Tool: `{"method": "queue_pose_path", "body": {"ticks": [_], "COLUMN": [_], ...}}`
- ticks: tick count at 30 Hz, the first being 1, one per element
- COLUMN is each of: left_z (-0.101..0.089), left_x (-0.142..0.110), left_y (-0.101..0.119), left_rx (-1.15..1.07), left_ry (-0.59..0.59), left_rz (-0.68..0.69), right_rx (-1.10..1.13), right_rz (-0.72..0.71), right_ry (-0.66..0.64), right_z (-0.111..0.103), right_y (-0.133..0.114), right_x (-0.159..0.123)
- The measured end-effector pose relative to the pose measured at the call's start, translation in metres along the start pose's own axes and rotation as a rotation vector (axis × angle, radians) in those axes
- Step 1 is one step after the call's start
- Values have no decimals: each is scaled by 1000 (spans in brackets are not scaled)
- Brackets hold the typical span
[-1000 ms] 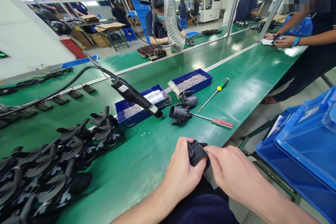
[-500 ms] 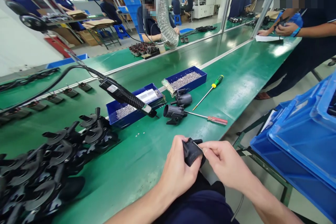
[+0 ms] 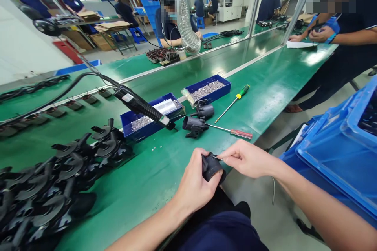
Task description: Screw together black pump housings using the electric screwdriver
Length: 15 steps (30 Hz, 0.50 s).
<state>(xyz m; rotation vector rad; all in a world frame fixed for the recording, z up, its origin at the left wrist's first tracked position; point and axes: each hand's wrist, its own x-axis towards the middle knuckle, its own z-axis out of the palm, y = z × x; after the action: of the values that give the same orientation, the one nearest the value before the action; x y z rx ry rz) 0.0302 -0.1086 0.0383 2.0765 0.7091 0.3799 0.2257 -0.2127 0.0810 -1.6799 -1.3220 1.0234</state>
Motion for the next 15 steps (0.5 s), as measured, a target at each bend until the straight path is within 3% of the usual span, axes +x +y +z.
{"method": "queue_pose_path", "body": {"ticks": [2,4,9,15], "left_z": [-1,-1,-2,-2], "left_x": [0,0,2,0], "left_y": [2,3,6,5], "left_rx": [0,0,-22,-6], "left_ry": [0,6,6,4], "left_rz": [-28,-56,-93,-93], "right_rx": [24,21,-219,-311], "right_rz": [2,21,-23,21], "right_ry": [-131,-165,109,139], "right_z": [-2,1,20,31], "right_y": [3,4,-14,-23], "right_x": [2,-2,-25,-29]}}
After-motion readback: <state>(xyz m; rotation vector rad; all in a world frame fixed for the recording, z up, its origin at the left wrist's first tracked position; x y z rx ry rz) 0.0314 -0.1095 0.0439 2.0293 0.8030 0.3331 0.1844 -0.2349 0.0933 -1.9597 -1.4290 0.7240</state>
